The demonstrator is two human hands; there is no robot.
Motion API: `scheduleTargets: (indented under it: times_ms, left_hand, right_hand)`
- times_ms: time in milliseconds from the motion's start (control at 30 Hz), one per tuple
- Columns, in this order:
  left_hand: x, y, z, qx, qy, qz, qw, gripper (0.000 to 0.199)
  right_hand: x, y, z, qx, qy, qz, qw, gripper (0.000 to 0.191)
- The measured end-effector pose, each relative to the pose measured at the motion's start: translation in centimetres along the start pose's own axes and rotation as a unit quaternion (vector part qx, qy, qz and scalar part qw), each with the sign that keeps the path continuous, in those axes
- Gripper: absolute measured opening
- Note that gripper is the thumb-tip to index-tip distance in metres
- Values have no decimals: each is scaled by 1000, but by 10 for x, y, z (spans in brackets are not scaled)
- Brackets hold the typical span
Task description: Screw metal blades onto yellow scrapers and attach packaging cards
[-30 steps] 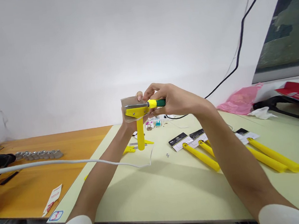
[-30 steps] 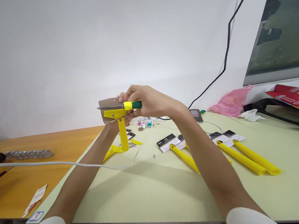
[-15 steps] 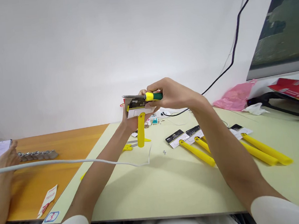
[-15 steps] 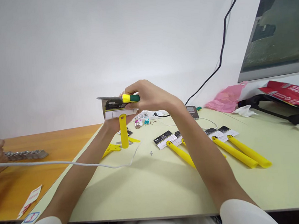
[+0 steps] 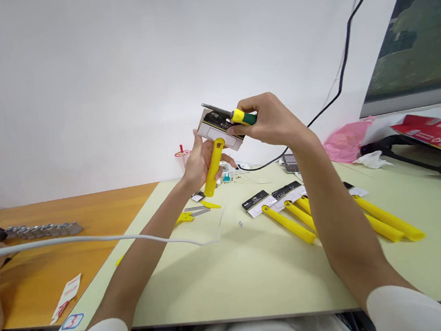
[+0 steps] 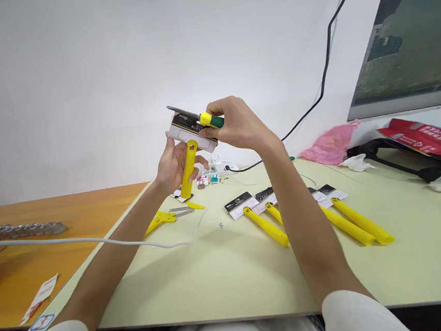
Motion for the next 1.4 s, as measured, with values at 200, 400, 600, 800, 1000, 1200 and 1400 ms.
scheduleTargets:
  times_ms: [200,400,600,800,1000,1200,1400]
  left_hand:
    - [-10,4,1,18,-21,20,999,100]
    - [-24,-3,8,-4,-66,1,998,96]
    - [-28,-5,9,-43,-95,7,995,95]
    - [-32,-5,12,-7,-87,28,996,90]
    - [-34,1,8,-11,-52,74,996,55]
    - [-34,2,4,-11,-23,94,995,44]
    - [-36,0,7,6,-13,92,996,44]
  right_hand:
    - [6,5,1,-20,48,-23,998,37]
    - [23,7,-1,-86,132,5,987,40]
    - [33,5,-3,-124,145,55,980,52]
    - [37,-4,-6,-120,145,66,980,52]
    - [41,-6,-5,-115,142,66,981,58]
    - [41,-7,-5,-111,138,55,983,57]
    - [40,-10,-6,-98,139,47,984,47]
Point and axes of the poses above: each hand's wrist, its own z-axis towards the middle knuckle, its own y-axis out of the palm, x = y × z, the point moved 3 cm from there along z, towards the middle knuckle, and after that the axes turned 3 degrees about x, right-handed, at the moved point
